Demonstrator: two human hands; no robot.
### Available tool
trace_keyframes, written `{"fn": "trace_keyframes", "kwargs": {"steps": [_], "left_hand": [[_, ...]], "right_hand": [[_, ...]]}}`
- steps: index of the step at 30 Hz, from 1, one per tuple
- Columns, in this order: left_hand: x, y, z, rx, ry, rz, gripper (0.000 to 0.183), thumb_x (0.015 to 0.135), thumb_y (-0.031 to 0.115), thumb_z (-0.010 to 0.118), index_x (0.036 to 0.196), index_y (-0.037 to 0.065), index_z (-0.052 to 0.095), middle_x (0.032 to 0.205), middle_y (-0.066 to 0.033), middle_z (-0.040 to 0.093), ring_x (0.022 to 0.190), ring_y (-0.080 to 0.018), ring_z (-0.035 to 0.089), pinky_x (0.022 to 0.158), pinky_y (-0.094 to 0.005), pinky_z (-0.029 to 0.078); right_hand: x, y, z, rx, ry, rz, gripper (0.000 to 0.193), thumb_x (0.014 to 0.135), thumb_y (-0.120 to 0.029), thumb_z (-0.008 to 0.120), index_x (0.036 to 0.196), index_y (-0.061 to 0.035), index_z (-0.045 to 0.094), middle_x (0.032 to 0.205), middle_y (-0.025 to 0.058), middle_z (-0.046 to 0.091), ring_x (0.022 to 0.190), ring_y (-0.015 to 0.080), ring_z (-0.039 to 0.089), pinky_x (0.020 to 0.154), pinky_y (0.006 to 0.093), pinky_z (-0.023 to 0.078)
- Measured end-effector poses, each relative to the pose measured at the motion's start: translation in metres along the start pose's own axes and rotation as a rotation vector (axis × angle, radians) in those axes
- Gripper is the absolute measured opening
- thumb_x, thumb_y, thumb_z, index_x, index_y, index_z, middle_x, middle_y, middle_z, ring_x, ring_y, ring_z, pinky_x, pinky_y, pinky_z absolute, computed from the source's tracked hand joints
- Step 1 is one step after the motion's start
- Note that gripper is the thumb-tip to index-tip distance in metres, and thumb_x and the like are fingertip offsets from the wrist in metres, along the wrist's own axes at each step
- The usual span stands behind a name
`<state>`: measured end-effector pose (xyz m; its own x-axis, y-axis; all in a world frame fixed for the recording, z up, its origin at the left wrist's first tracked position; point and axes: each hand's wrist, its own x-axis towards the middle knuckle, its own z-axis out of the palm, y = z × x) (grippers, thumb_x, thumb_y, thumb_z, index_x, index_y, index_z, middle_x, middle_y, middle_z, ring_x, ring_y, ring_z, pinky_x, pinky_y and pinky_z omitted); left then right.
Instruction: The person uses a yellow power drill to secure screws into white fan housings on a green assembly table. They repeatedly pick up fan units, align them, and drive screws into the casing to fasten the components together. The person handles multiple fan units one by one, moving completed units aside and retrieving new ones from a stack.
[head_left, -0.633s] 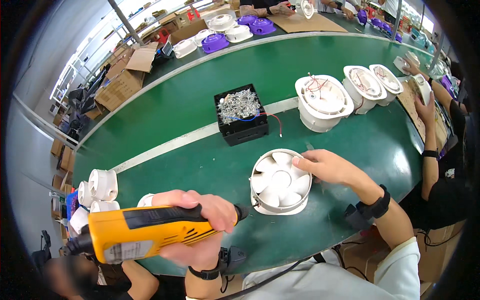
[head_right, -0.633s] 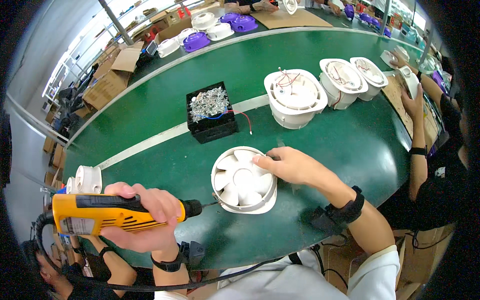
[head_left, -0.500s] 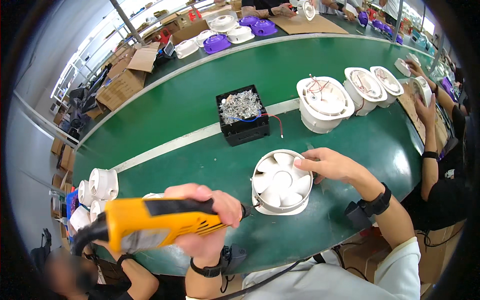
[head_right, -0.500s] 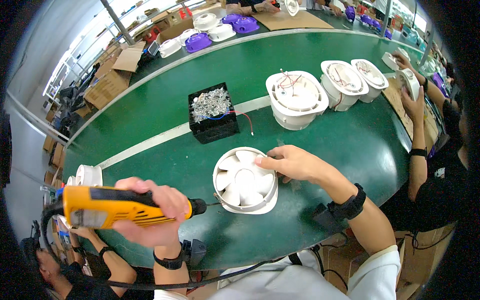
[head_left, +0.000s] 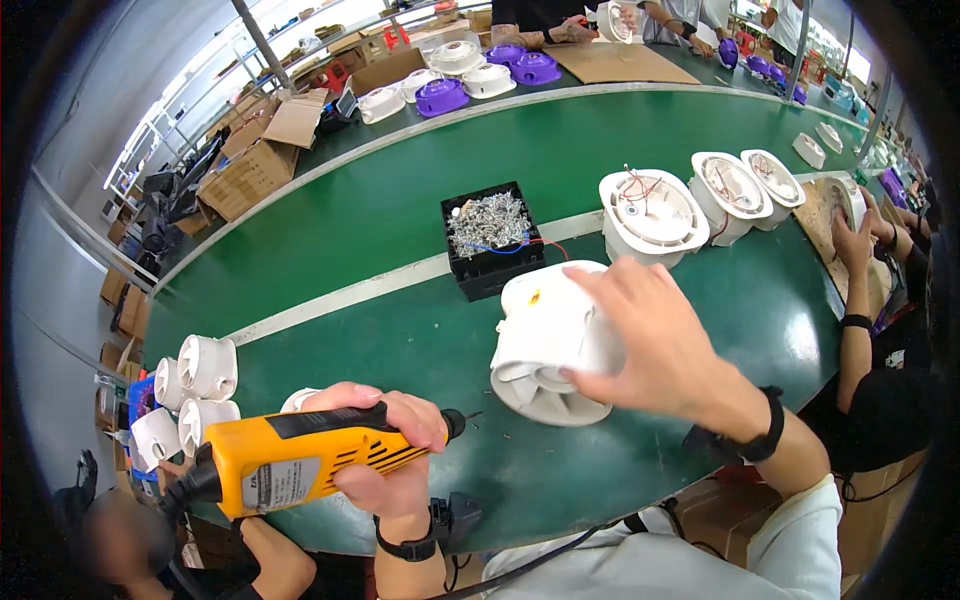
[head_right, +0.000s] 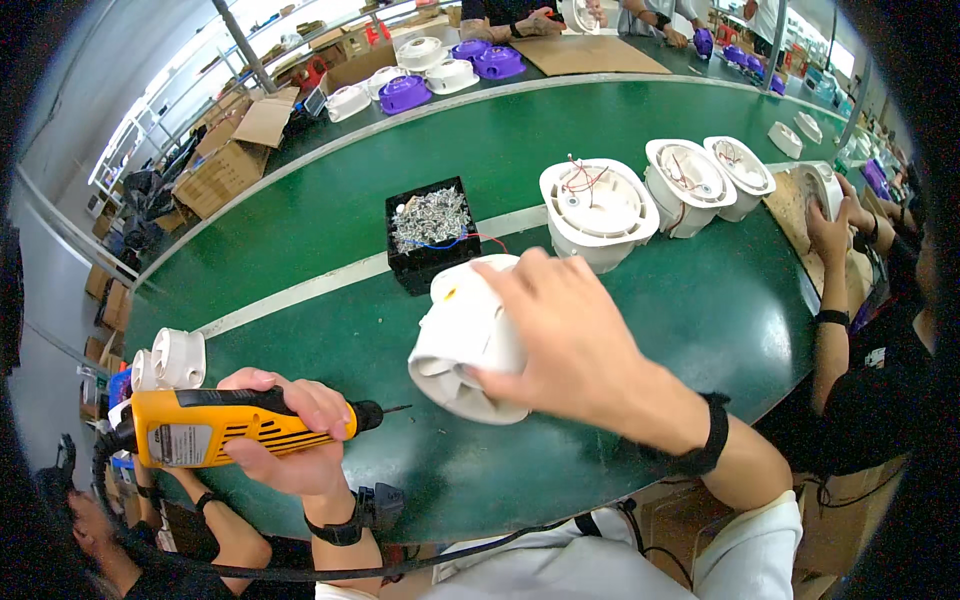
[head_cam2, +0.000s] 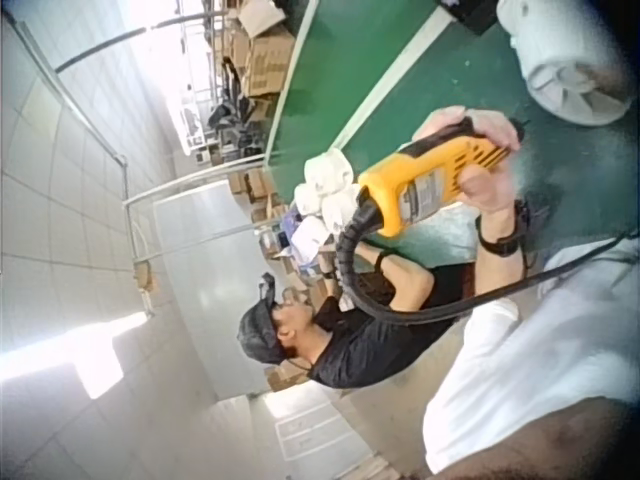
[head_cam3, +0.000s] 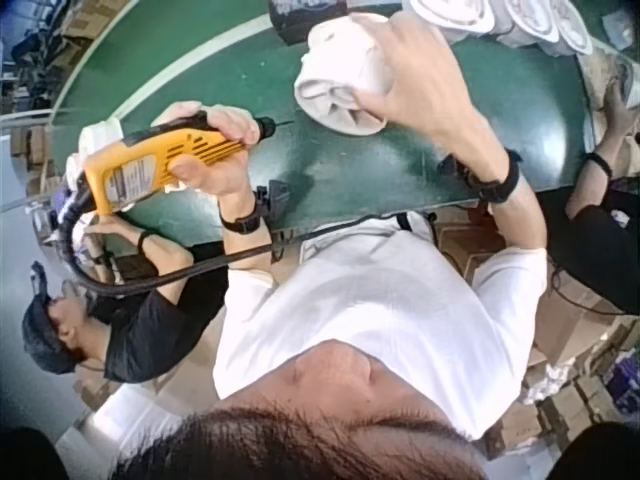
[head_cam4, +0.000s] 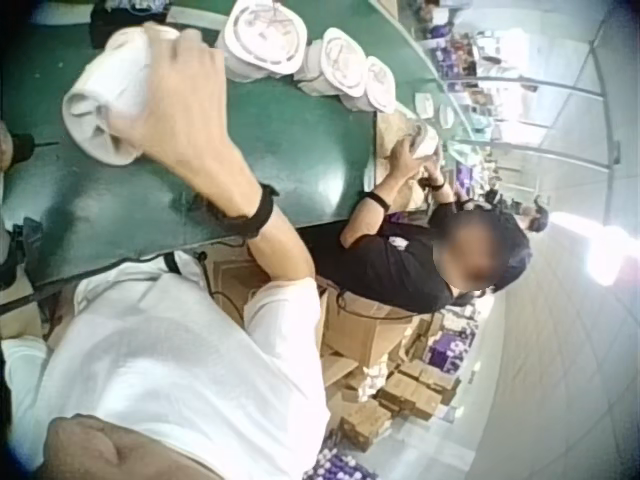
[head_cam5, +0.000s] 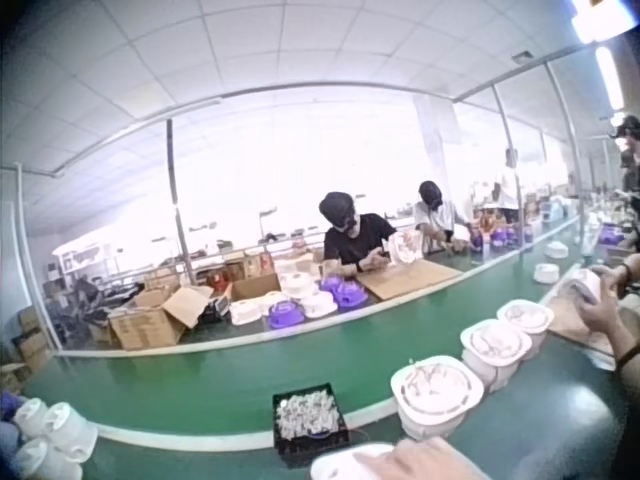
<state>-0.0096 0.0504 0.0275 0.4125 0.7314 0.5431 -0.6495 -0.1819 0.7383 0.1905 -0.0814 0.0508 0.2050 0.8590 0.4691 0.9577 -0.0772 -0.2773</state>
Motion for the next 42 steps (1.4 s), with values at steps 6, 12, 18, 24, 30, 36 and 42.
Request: {"fn": "trace_keyframes", "kwargs": {"steps": [6,12,18,24,30,36,42], "left_hand": [[-0.003,-0.007,-0.004,0.051,-0.003,0.094,0.063,0.085,0.061,0.050,0.107,0.004,0.038,0.058,-0.0082,0.050,0.042,-0.0177,0.046,0.040,-0.0291,0.040],[-0.006,-0.005,-0.002,0.046,0.004,0.133,0.061,0.087,0.061,0.046,0.105,0.004,0.038,0.056,-0.0067,0.047,0.040,-0.0162,0.045,0.038,-0.0276,0.040],[-0.007,0.001,-0.011,0.014,0.002,0.131,0.062,0.085,0.061,0.051,0.105,0.004,0.037,0.060,-0.0091,0.052,0.044,-0.0191,0.049,0.042,-0.0303,0.043],[-0.004,-0.006,-0.009,0.006,0.036,0.198,0.059,0.087,0.058,0.050,0.107,0.005,0.037,0.057,-0.0078,0.049,0.041,-0.0163,0.045,0.039,-0.0266,0.039],[-0.004,-0.005,-0.014,0.011,0.099,0.218,0.058,0.086,0.059,0.052,0.107,0.006,0.038,0.055,-0.0058,0.044,0.039,-0.0146,0.042,0.038,-0.0249,0.033],[-0.010,-0.001,-0.024,0.024,0.127,0.247,0.054,0.089,0.056,0.048,0.107,0.007,0.037,0.055,-0.0061,0.045,0.040,-0.0143,0.043,0.038,-0.0236,0.035],[-0.015,0.003,-0.017,0.011,0.091,0.253,0.049,0.091,0.054,0.046,0.106,0.008,0.036,0.057,-0.0078,0.049,0.041,-0.0151,0.046,0.039,-0.0237,0.038]], "right_hand": [[-0.052,0.002,0.024,-0.416,0.059,-0.294,0.062,0.067,-0.030,0.071,0.125,-0.0133,0.056,0.098,0.0066,0.045,0.082,0.0211,0.046,0.080,0.0358,0.038],[-0.106,-0.003,0.024,-0.509,-0.001,-0.524,0.042,0.083,-0.023,0.057,0.124,-0.0271,0.057,0.100,0.0015,0.046,0.089,0.0144,0.047,0.082,0.0272,0.039],[-0.135,-0.002,0.017,-0.300,-0.102,-0.268,0.046,0.075,-0.026,0.070,0.118,-0.0162,0.059,0.105,0.0050,0.051,0.095,0.0197,0.051,0.088,0.0343,0.041],[-0.104,-0.008,0.016,-0.136,0.018,-0.134,0.049,0.069,-0.028,0.076,0.110,-0.0067,0.058,0.109,0.0113,0.052,0.098,0.0265,0.051,0.089,0.0415,0.042],[-0.077,-0.015,0.030,-0.164,-0.052,-0.082,0.051,0.074,-0.027,0.070,0.117,-0.0064,0.053,0.111,0.0121,0.053,0.100,0.0271,0.053,0.088,0.0394,0.043],[-0.126,0.000,-0.026,-0.285,-0.148,0.108,0.052,0.069,-0.028,0.073,0.116,-0.0121,0.056,0.109,0.0100,0.055,0.097,0.0275,0.055,0.084,0.0402,0.044],[-0.165,0.081,-0.051,-0.551,0.124,0.405,0.051,0.067,-0.012,0.074,0.115,-0.0078,0.057,0.112,0.0158,0.054,0.105,0.0352,0.051,0.094,0.0462,0.040]]}}
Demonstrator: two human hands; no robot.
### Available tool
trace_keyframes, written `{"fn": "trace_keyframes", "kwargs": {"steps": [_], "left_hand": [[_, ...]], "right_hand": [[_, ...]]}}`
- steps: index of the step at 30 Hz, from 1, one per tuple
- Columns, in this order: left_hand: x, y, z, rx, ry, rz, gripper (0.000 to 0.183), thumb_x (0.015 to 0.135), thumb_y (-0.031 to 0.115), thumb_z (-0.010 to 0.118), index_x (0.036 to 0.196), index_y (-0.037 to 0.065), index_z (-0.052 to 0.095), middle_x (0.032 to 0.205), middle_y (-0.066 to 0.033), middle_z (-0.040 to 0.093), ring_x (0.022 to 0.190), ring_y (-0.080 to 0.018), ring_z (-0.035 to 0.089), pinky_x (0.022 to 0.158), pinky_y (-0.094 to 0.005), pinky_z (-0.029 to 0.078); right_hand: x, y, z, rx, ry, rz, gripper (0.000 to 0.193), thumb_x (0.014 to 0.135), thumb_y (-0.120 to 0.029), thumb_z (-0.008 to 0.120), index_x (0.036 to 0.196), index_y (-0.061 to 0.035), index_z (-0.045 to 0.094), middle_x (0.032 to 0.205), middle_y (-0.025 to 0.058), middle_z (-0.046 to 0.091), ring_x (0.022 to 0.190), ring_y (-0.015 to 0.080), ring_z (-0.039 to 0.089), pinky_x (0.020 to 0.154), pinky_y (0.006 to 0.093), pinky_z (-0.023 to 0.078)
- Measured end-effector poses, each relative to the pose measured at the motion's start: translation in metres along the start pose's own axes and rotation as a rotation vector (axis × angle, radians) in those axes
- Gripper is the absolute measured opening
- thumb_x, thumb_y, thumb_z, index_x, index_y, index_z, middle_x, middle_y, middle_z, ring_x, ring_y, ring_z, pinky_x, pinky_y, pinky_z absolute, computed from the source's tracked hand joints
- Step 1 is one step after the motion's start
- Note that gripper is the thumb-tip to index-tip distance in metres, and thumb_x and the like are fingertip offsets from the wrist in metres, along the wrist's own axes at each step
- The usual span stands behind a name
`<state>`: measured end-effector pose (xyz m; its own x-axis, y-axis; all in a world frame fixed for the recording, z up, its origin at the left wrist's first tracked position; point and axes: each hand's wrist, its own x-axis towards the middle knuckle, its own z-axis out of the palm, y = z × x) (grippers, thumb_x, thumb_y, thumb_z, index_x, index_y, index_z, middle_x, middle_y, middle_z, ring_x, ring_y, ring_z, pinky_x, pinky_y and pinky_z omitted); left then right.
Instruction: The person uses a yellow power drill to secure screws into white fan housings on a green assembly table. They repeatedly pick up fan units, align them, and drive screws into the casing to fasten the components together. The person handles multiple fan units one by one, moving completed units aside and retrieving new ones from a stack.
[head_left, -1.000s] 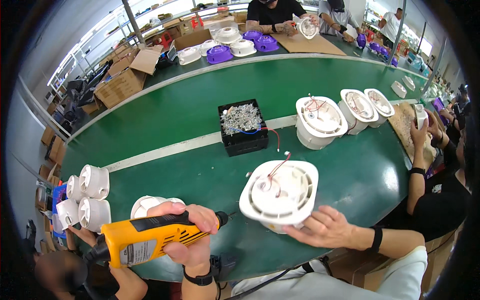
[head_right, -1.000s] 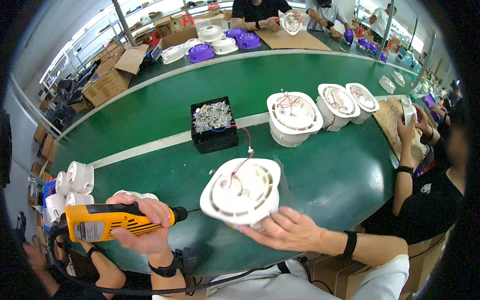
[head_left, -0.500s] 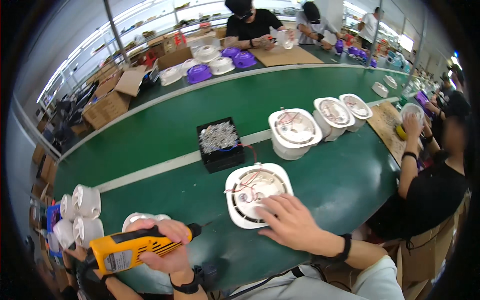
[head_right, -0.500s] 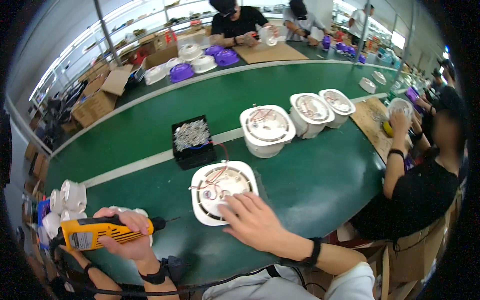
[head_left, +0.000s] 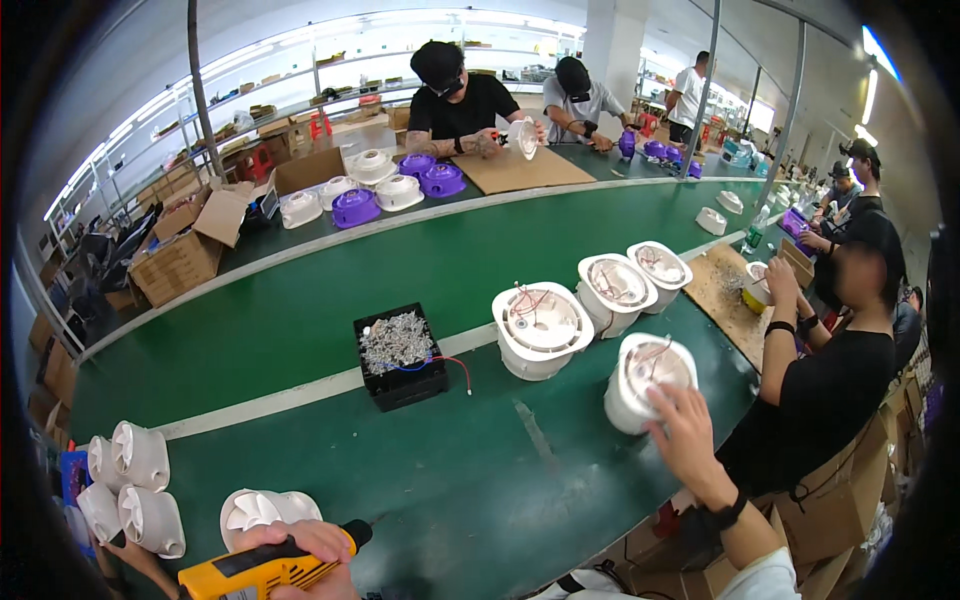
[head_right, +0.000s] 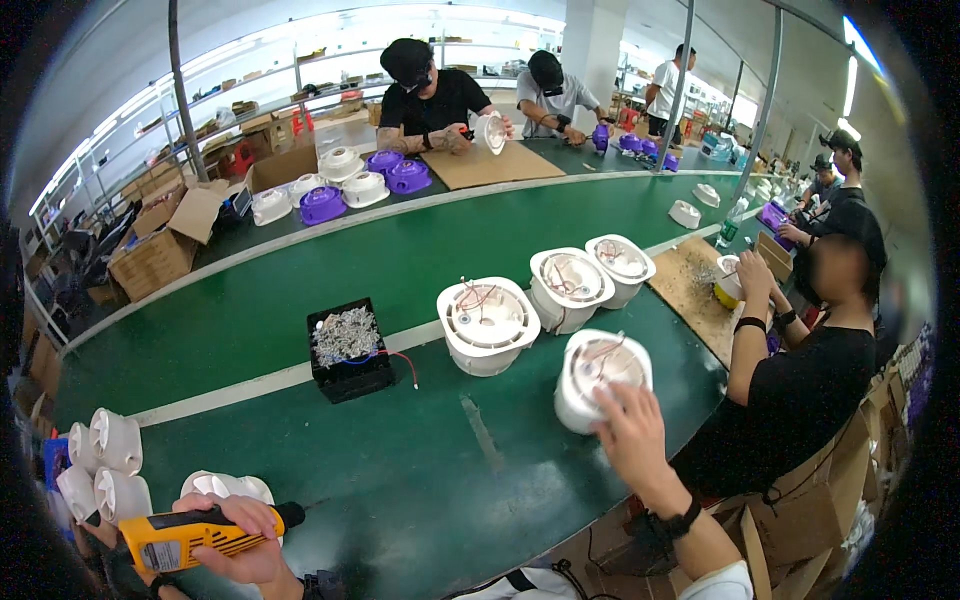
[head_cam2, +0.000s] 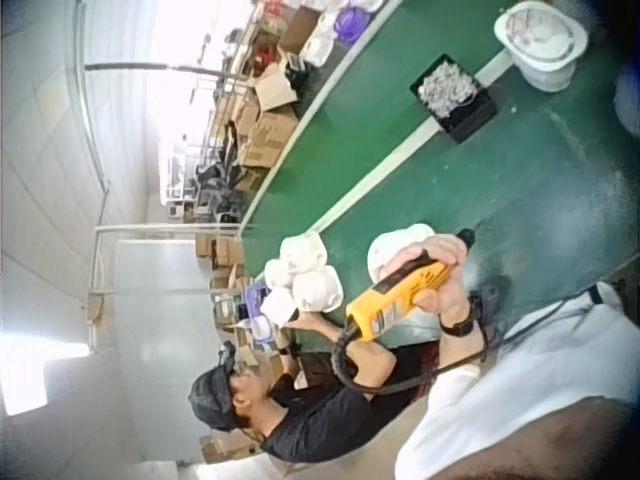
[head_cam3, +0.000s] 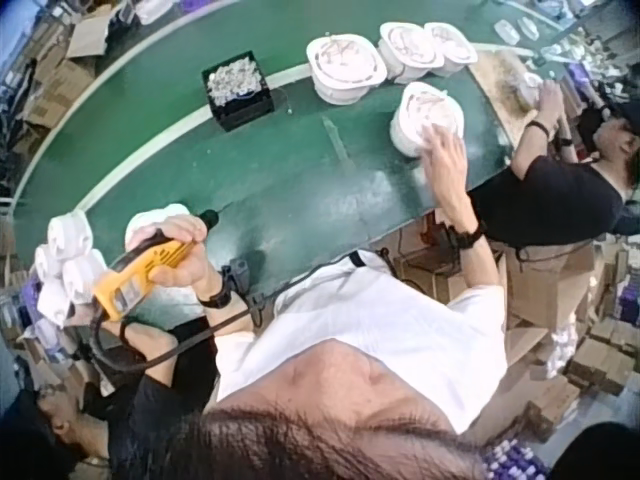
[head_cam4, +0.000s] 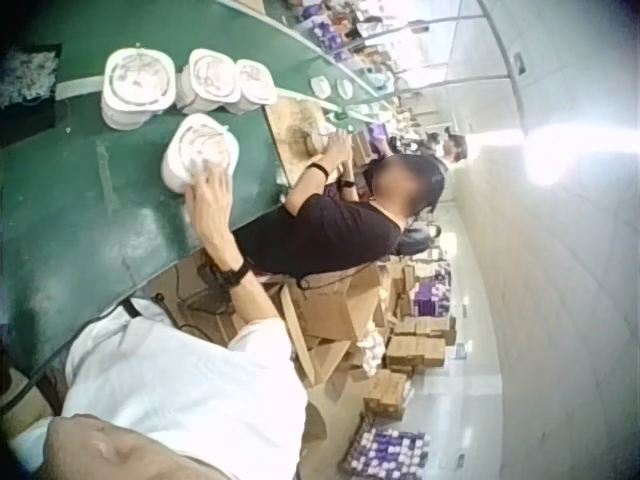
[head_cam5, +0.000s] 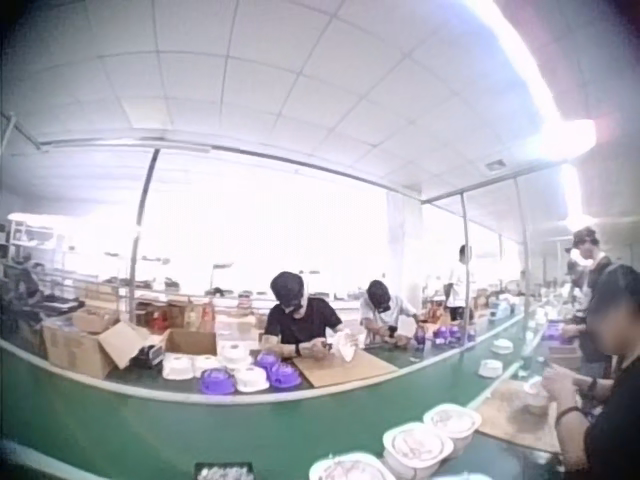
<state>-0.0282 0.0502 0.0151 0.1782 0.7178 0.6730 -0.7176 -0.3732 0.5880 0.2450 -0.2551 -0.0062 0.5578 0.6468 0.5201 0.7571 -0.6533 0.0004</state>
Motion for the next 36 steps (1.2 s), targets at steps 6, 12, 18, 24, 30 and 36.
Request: {"fn": "trace_keyframes", "kwargs": {"steps": [6,12,18,24,30,36], "left_hand": [[0.001,-0.002,-0.001,-0.014,-0.002,0.000,0.050,0.090,0.053,0.047,0.105,0.007,0.035,0.055,-0.0082,0.048,0.040,-0.0155,0.047,0.038,-0.0254,0.040],[0.004,0.013,-0.018,0.040,-0.081,0.029,0.056,0.088,0.054,0.050,0.105,0.004,0.035,0.058,-0.0100,0.049,0.040,-0.0190,0.046,0.038,-0.0288,0.041],[0.009,0.042,-0.026,0.188,-0.157,-0.124,0.061,0.085,0.055,0.057,0.101,0.001,0.035,0.055,-0.0089,0.049,0.040,-0.0179,0.048,0.038,-0.0289,0.041],[0.003,0.048,-0.037,0.143,-0.125,-0.094,0.062,0.085,0.057,0.056,0.101,0.001,0.034,0.054,-0.0091,0.048,0.039,-0.0181,0.046,0.036,-0.0284,0.040],[0.005,0.065,-0.026,0.086,-0.104,-0.148,0.062,0.082,0.049,0.065,0.108,0.000,0.039,0.069,-0.0109,0.049,0.052,-0.0198,0.048,0.044,-0.0287,0.040],[-0.001,0.064,-0.030,0.001,-0.187,-0.112,0.067,0.081,0.052,0.065,0.112,-0.001,0.038,0.069,-0.0114,0.049,0.052,-0.0214,0.048,0.044,-0.0289,0.040]], "right_hand": [[0.018,0.061,0.034,-0.352,0.118,0.286,0.054,0.074,-0.005,0.066,0.125,-0.0034,0.049,0.127,0.0209,0.047,0.119,0.0424,0.042,0.106,0.0476,0.030],[0.074,-0.085,0.004,0.381,0.033,-0.163,0.026,0.075,-0.007,0.066,0.101,-0.0038,0.061,0.119,0.0166,0.056,0.106,0.0349,0.054,0.090,0.0421,0.043],[0.114,-0.247,0.042,0.919,-0.311,-0.744,0.037,0.078,-0.013,0.067,0.114,-0.0098,0.057,0.130,0.0127,0.050,0.111,0.0313,0.053,0.093,0.0408,0.044],[0.124,-0.364,0.086,0.983,-0.261,-1.272,0.059,0.063,-0.019,0.076,0.118,-0.0112,0.057,0.140,0.0188,0.036,0.130,0.0350,0.034,0.105,0.0473,0.031],[0.101,-0.395,0.106,0.959,-0.341,-1.315,0.035,0.069,-0.022,0.071,0.098,-0.0062,0.060,0.118,0.0121,0.050,0.126,0.0279,0.040,0.109,0.0474,0.027],[0.116,-0.322,0.084,0.966,-0.216,-1.051,0.023,0.074,-0.023,0.069,0.088,-0.0065,0.063,0.118,0.0075,0.050,0.125,0.0255,0.039,0.107,0.0567,0.021]]}}
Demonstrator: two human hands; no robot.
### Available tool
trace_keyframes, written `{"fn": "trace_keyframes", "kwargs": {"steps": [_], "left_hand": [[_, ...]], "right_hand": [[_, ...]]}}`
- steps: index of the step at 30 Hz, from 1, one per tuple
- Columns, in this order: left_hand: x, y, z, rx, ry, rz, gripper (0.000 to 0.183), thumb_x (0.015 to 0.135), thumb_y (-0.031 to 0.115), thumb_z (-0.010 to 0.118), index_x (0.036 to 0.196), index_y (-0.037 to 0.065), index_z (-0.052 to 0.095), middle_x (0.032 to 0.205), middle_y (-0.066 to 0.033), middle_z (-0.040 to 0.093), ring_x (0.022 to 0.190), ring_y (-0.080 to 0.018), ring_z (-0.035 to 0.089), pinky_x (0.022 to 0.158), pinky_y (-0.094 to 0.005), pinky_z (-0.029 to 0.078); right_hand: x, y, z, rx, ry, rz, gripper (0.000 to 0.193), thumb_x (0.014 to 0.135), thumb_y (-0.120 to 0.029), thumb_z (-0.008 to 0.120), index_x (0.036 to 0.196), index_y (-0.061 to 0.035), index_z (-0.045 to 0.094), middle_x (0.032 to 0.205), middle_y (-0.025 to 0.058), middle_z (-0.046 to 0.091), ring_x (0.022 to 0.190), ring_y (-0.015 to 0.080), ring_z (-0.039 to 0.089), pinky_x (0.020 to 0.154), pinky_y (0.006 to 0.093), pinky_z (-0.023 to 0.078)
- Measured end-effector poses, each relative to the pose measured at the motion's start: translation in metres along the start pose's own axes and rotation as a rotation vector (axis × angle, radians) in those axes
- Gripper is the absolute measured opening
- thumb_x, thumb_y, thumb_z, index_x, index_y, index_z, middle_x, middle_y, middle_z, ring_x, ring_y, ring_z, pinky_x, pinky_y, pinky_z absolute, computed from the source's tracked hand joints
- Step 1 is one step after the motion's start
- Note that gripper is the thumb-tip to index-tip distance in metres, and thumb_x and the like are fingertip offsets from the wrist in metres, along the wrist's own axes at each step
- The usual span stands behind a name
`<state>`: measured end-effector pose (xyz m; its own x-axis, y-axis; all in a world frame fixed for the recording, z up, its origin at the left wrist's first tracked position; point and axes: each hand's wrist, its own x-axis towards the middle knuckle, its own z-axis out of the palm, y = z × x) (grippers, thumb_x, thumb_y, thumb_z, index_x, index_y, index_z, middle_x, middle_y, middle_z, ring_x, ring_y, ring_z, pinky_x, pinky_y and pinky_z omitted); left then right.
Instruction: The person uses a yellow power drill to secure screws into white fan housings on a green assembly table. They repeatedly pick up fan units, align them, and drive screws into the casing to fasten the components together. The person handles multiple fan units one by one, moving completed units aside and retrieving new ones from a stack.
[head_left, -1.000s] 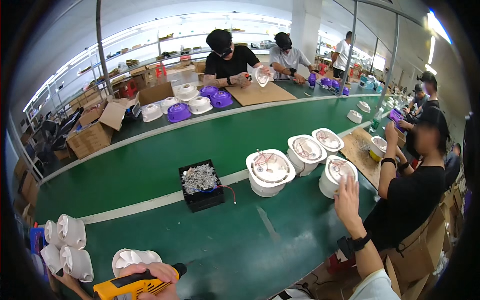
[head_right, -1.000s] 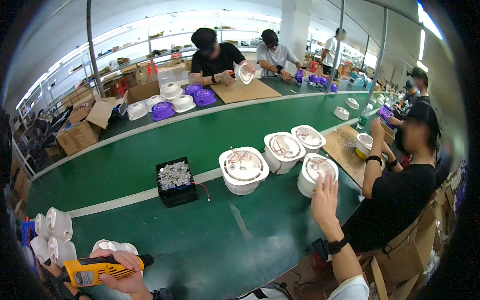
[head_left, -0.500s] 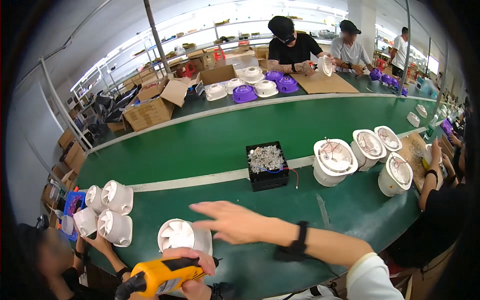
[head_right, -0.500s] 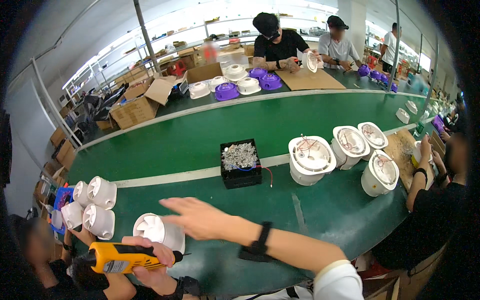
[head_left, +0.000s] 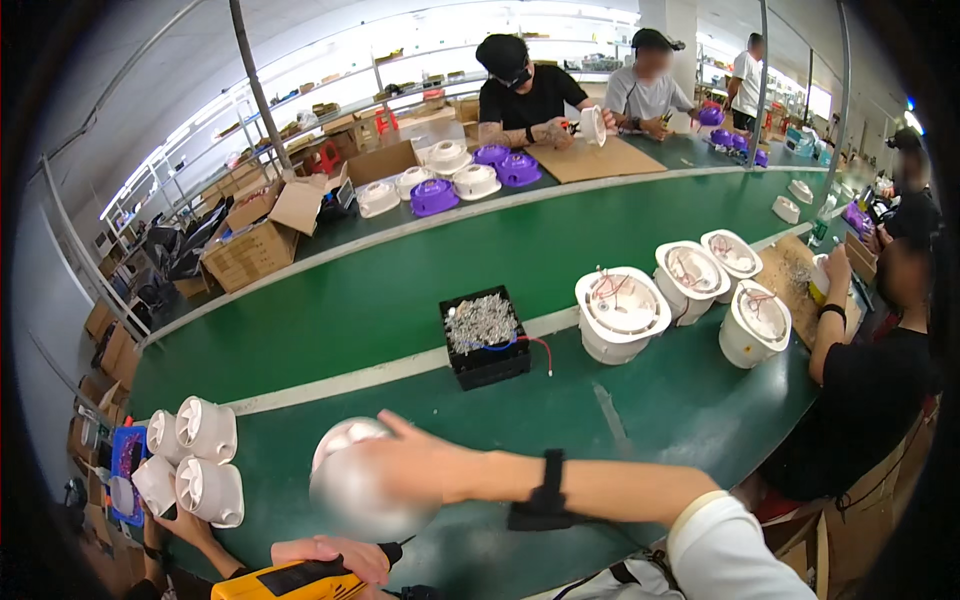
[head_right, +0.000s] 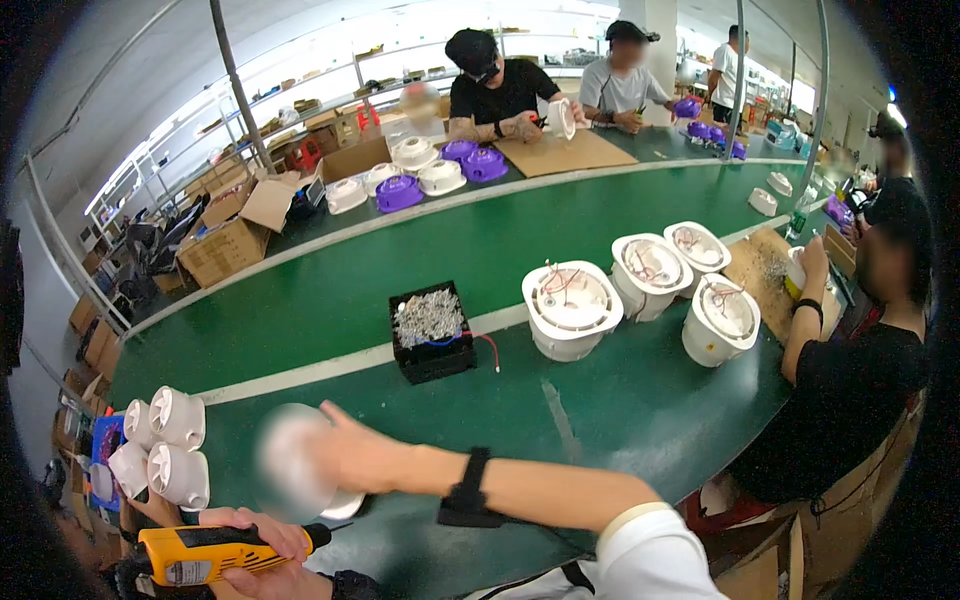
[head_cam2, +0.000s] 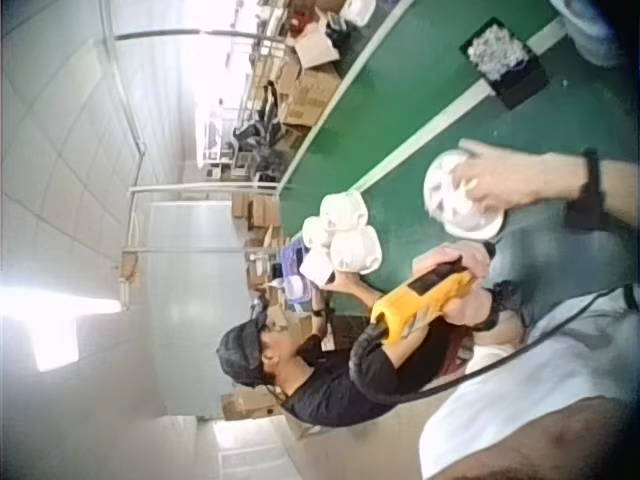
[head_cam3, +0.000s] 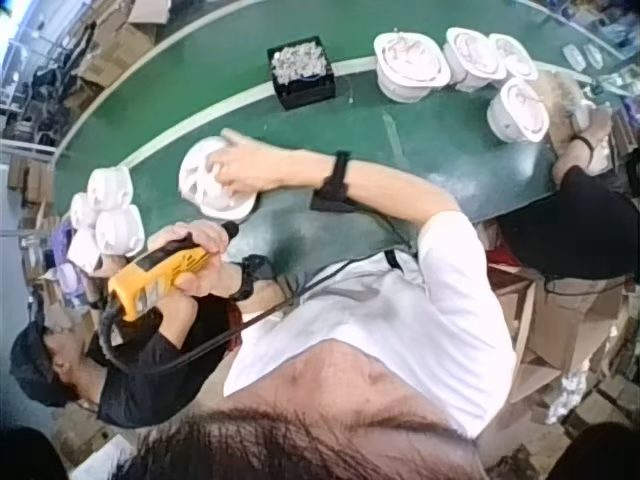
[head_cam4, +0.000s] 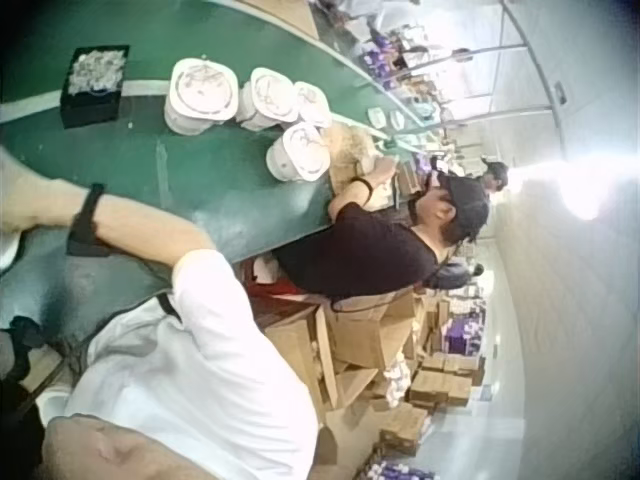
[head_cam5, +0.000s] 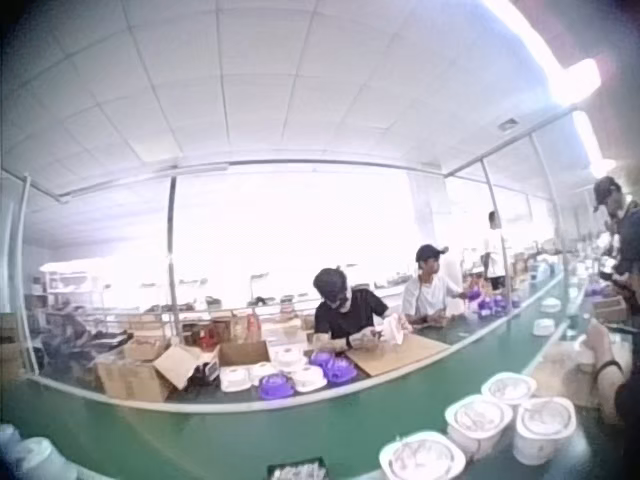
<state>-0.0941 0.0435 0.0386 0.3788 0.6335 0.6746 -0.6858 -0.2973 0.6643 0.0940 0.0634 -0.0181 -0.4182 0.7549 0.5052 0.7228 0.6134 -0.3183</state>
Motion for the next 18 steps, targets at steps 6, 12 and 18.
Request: {"fn": "trace_keyframes", "kwargs": {"steps": [6,12,18], "left_hand": [[0.011,-0.003,0.008,0.131,0.086,0.076,0.059,0.086,0.055,0.056,0.103,0.002,0.036,0.056,-0.0088,0.048,0.037,-0.0165,0.042,0.035,-0.0264,0.038],[0.017,-0.016,0.030,0.047,0.068,-0.126,0.068,0.080,0.060,0.060,0.103,0.001,0.036,0.061,-0.0108,0.052,0.046,-0.0190,0.049,0.044,-0.0302,0.042],[0.029,-0.038,0.057,-0.022,0.003,-0.193,0.068,0.082,0.063,0.055,0.104,0.001,0.034,0.059,-0.0123,0.051,0.045,-0.0210,0.048,0.044,-0.0322,0.042]], "right_hand": [[-0.066,-0.018,-0.099,-0.027,0.152,0.243,0.020,0.074,-0.021,0.070,0.077,-0.0072,0.055,0.111,0.0082,0.052,0.113,0.0277,0.049,0.101,0.0509,0.027],[-0.152,-0.049,-0.118,-0.211,0.069,0.611,0.017,0.076,-0.019,0.069,0.079,-0.0070,0.057,0.115,0.0101,0.049,0.120,0.0306,0.043,0.105,0.0601,0.021],[-0.166,-0.055,-0.097,-0.048,0.062,0.516,0.026,0.074,-0.018,0.072,0.095,-0.0081,0.059,0.129,0.0130,0.043,0.127,0.0341,0.037,0.106,0.0590,0.023]]}}
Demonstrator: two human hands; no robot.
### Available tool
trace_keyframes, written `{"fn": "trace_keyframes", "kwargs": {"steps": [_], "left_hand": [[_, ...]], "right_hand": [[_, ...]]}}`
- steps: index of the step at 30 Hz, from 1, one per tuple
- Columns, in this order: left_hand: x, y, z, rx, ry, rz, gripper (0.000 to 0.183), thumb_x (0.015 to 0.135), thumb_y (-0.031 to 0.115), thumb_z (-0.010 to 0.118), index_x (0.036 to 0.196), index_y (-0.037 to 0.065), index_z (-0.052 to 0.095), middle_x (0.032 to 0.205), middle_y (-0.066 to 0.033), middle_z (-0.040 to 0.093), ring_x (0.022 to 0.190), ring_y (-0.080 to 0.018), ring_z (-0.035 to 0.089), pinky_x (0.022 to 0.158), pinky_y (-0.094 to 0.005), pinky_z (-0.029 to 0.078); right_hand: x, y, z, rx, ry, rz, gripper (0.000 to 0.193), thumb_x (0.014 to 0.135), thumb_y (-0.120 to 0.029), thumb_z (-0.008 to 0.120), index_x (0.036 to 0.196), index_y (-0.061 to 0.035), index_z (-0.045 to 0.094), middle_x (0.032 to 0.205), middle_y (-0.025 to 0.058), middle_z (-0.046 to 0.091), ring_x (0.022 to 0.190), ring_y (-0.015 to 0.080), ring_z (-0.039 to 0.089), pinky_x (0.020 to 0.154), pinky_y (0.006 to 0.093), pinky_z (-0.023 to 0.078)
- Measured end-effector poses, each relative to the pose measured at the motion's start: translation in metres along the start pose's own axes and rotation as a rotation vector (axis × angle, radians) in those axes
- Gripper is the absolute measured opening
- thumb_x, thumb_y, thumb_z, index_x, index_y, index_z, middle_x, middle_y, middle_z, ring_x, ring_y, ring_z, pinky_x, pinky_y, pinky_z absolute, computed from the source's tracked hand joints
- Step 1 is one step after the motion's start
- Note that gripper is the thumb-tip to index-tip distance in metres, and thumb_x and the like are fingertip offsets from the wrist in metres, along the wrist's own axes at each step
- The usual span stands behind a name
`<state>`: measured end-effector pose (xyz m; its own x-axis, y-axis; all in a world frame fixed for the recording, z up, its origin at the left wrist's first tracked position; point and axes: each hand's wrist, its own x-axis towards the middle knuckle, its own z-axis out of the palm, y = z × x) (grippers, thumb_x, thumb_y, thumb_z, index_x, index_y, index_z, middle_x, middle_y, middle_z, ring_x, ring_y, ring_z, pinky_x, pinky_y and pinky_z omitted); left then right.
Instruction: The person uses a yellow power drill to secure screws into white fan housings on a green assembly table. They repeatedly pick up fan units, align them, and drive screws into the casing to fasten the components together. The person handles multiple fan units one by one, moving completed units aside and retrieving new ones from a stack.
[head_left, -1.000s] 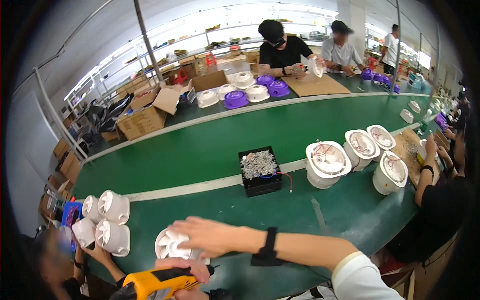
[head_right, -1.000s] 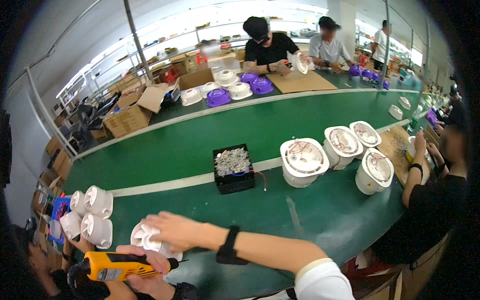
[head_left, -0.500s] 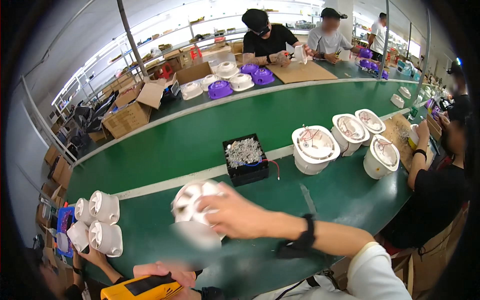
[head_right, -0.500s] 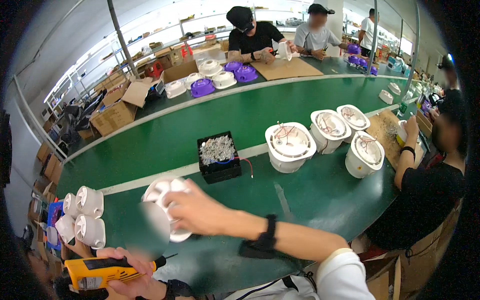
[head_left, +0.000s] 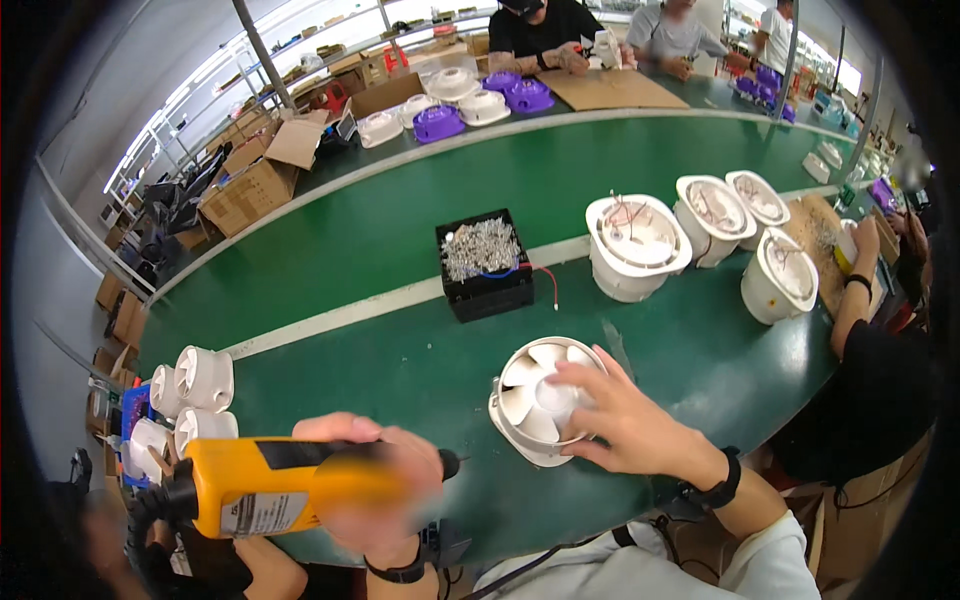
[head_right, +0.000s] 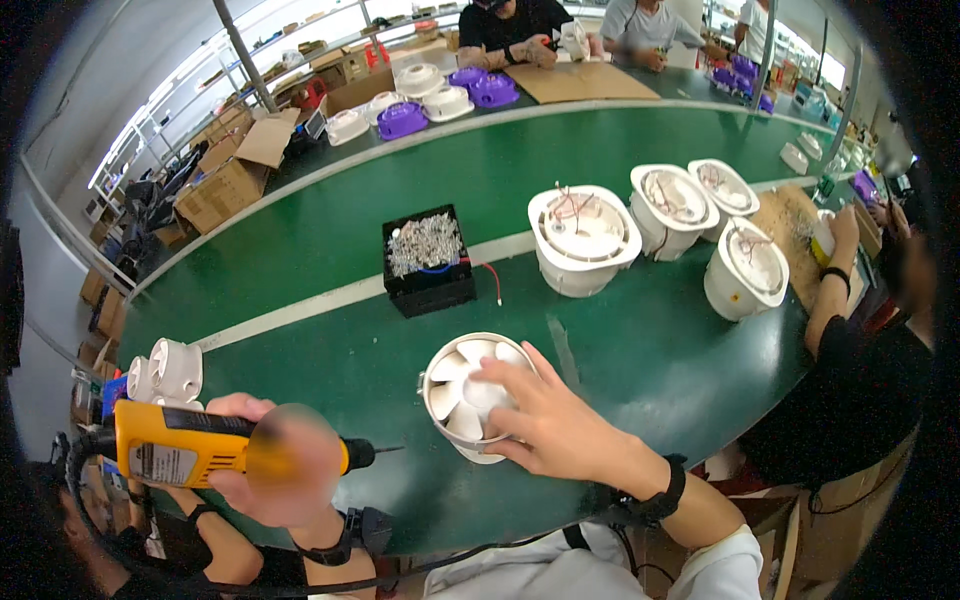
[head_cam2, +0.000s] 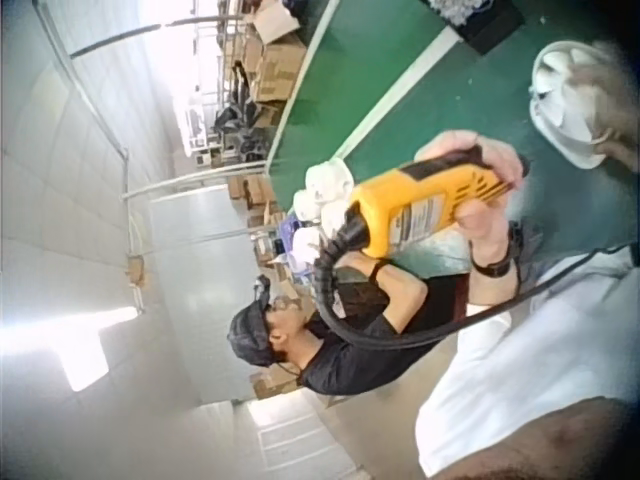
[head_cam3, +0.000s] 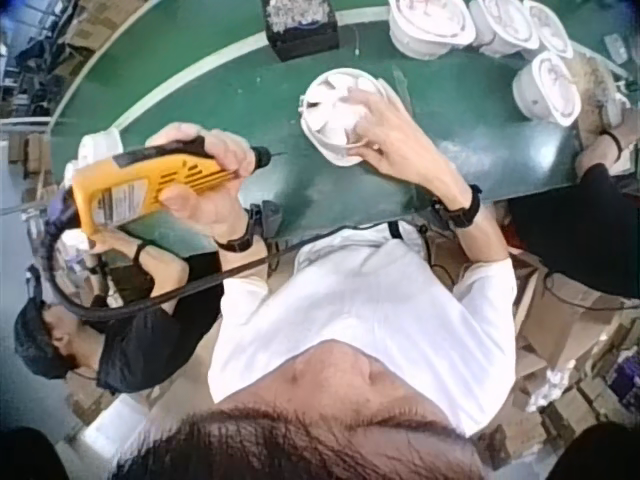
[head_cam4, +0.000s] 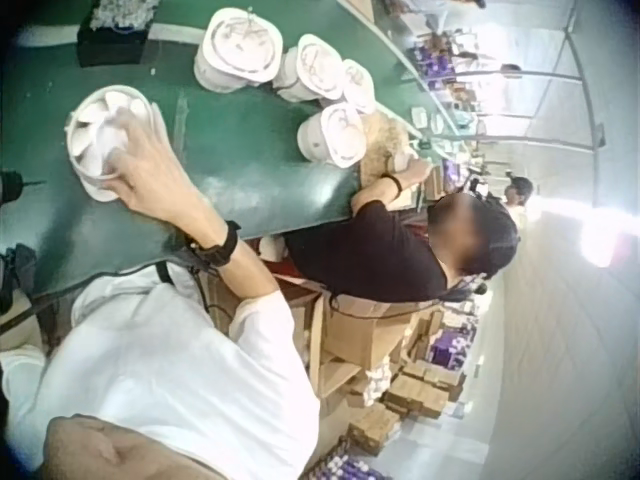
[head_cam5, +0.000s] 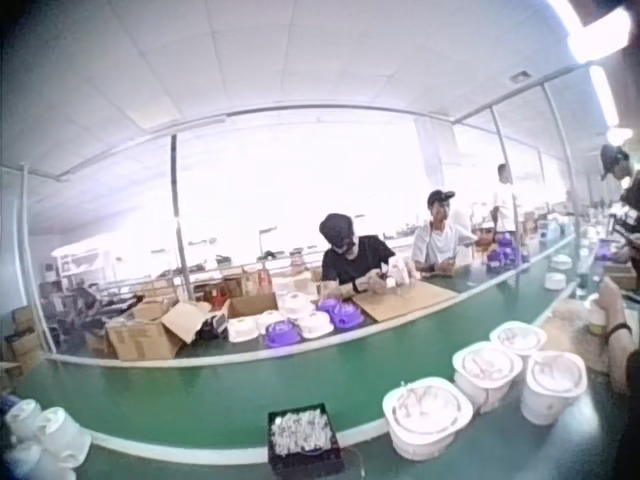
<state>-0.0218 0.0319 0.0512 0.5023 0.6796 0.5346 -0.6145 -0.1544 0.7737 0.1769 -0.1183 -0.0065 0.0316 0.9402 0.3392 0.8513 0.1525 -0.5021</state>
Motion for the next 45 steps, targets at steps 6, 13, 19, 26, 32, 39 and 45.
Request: {"fn": "trace_keyframes", "kwargs": {"steps": [6,13,19,26,32,39,45], "left_hand": [[-0.006,-0.004,0.031,-0.086,-0.109,-0.046,0.073,0.079,0.065,0.056,0.104,0.000,0.035,0.063,-0.0128,0.054,0.049,-0.0214,0.053,0.048,-0.0338,0.047],[-0.012,-0.028,0.045,0.113,-0.237,0.011,0.073,0.080,0.072,0.045,0.106,0.004,0.035,0.060,-0.0099,0.053,0.041,-0.0201,0.049,0.039,-0.0334,0.044],[-0.011,-0.030,0.049,0.039,-0.231,0.000,0.073,0.080,0.071,0.047,0.106,0.004,0.035,0.063,-0.0107,0.055,0.044,-0.0211,0.051,0.042,-0.0345,0.046],[-0.009,-0.030,0.052,0.067,-0.146,0.032,0.071,0.081,0.068,0.049,0.106,0.004,0.036,0.063,-0.0109,0.054,0.043,-0.0211,0.050,0.042,-0.0332,0.045],[-0.007,-0.039,0.054,0.031,-0.167,0.037,0.071,0.081,0.068,0.049,0.104,0.003,0.036,0.061,-0.0103,0.053,0.041,-0.0192,0.048,0.039,-0.0316,0.043],[-0.004,-0.034,0.055,0.054,-0.129,0.094,0.071,0.083,0.068,0.048,0.104,0.002,0.036,0.058,-0.0095,0.051,0.036,-0.0170,0.044,0.036,-0.0287,0.041],[-0.002,-0.042,0.054,0.047,-0.172,0.073,0.071,0.083,0.068,0.047,0.104,0.002,0.036,0.058,-0.0090,0.051,0.036,-0.0167,0.044,0.036,-0.0286,0.040]], "right_hand": [[0.031,0.010,0.003,-0.002,0.178,-0.048,0.053,0.078,-0.028,0.067,0.120,-0.0019,0.050,0.137,0.0196,0.039,0.129,0.0363,0.036,0.106,0.0521,0.027],[0.033,0.024,0.024,0.020,0.258,0.019,0.049,0.073,-0.011,0.060,0.119,0.0018,0.050,0.120,0.0165,0.052,0.106,0.0333,0.052,0.091,0.0419,0.043],[0.036,0.026,0.028,-0.041,0.359,0.081,0.048,0.074,-0.013,0.061,0.117,0.0030,0.051,0.118,0.0180,0.054,0.104,0.0344,0.053,0.091,0.0426,0.042],[0.037,0.027,0.032,-0.051,0.405,0.096,0.051,0.071,-0.011,0.063,0.119,0.0029,0.051,0.117,0.0190,0.054,0.103,0.0362,0.053,0.090,0.0424,0.043],[0.035,0.027,0.034,-0.044,0.425,0.118,0.053,0.070,-0.010,0.064,0.120,0.0031,0.050,0.118,0.0196,0.054,0.103,0.0377,0.053,0.090,0.0425,0.043],[0.037,0.021,0.031,-0.032,0.432,0.102,0.052,0.071,-0.010,0.064,0.120,0.0036,0.050,0.118,0.0200,0.054,0.103,0.0380,0.053,0.090,0.0424,0.043],[0.034,0.025,0.033,-0.026,0.425,0.128,0.052,0.072,-0.010,0.064,0.119,0.0037,0.051,0.118,0.0200,0.054,0.104,0.0378,0.053,0.091,0.0423,0.043]]}}
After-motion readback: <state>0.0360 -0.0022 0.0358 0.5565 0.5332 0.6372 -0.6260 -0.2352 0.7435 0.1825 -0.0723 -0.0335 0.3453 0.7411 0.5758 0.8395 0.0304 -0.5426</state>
